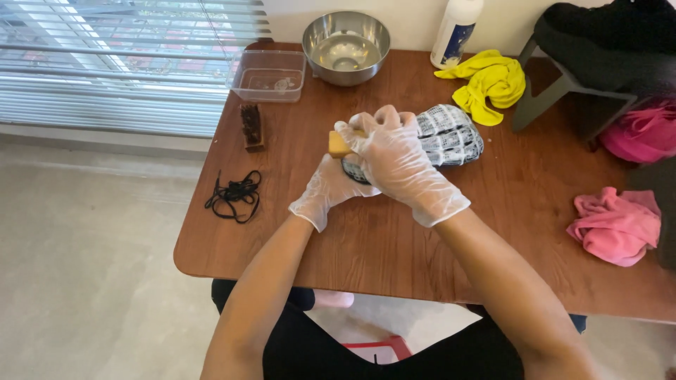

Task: The person scrubs the sole of a black and white sneaker using a sponge and cleaning solution. They hold the shoe with one hand and scrub the textured bottom with the other, focusing on the grooves and patterns.

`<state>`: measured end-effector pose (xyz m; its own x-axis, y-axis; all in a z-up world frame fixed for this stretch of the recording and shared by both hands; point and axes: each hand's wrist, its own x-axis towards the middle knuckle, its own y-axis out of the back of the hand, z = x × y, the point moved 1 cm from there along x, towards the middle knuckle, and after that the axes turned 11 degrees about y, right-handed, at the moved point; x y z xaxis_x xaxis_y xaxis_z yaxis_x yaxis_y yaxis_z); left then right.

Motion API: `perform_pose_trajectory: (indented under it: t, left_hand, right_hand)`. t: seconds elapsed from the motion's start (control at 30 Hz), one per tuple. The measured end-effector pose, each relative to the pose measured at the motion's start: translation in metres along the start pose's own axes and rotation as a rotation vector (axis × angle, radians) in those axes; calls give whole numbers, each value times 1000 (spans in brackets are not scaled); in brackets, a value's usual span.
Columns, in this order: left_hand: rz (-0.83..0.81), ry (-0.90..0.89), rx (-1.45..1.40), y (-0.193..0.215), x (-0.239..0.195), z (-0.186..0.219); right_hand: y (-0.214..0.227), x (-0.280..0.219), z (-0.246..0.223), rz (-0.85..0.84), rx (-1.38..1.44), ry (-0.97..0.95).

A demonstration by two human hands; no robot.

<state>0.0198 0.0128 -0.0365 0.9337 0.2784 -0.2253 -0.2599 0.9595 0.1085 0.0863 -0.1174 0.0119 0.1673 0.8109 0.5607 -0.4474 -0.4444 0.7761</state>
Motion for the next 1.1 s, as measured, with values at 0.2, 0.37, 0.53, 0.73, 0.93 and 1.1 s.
perform_pose_trajectory:
  t: [0.2, 0.37, 0.53, 0.73, 0.93, 1.1]
  left_hand:
    - [99, -44, 207, 3, -6, 8]
    - [-17, 18, 81, -3, 0, 6]
    - [15, 71, 174, 2, 5, -2]
    - [-554, 151, -660, -17, 28, -10]
    - [-386, 196, -639, -9, 116, -101]
    - [5, -260, 525, -8, 28, -33]
  right_hand:
    - [32, -22, 25, -117, 143, -41]
    - [2, -3, 6, -24, 7, 22]
    - [16, 6, -6, -230, 181, -123]
    - [43, 31, -4, -107, -120, 220]
    - [18, 36, 5, -175, -217, 345]
    - [6, 41, 1, -216, -261, 360]
